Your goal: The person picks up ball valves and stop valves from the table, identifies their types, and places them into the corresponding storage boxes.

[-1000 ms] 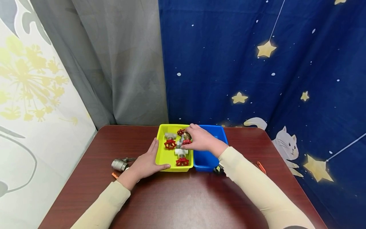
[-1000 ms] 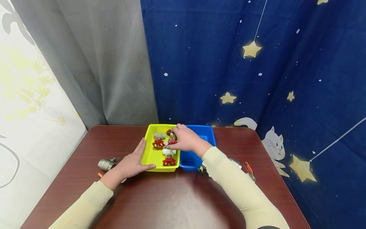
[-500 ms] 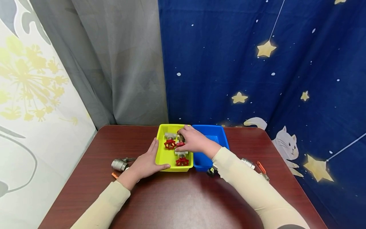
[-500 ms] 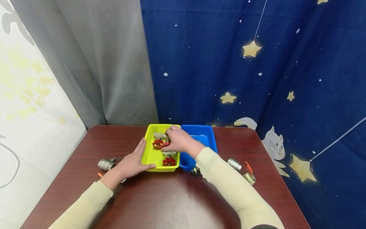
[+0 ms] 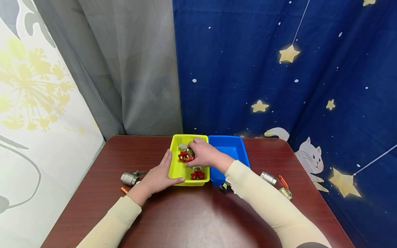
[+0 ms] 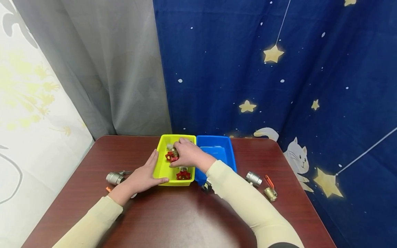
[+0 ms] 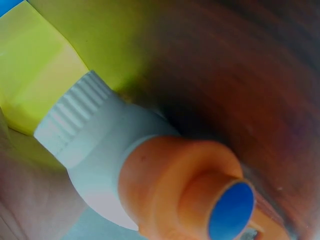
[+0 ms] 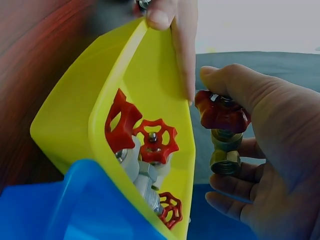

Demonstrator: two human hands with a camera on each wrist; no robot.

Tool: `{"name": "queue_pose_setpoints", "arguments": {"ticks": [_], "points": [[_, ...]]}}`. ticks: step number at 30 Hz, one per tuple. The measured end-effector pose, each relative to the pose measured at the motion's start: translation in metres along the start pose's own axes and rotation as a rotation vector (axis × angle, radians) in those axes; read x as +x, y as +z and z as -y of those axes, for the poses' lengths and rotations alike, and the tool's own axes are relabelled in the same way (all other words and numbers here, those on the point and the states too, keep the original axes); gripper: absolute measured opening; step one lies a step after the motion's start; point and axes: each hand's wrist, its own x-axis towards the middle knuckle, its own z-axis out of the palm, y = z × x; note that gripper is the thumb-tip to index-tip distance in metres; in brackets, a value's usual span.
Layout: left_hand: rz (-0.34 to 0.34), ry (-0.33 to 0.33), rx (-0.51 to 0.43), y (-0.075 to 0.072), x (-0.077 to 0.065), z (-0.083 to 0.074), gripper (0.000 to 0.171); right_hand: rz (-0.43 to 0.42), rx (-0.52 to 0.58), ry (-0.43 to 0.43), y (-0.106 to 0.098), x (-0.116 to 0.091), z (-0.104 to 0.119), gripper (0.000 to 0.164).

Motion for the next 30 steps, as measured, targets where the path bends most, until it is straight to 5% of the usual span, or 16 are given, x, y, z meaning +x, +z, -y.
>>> {"name": "queue_pose_setpoints", "arguments": {"ticks": [30], "points": [[0.012, -0.009, 0.007, 0.0, 0.001, 0.001, 0.133, 0.139, 0.004, 0.027, -0.006, 0.025, 0.027, 0.072]]}}
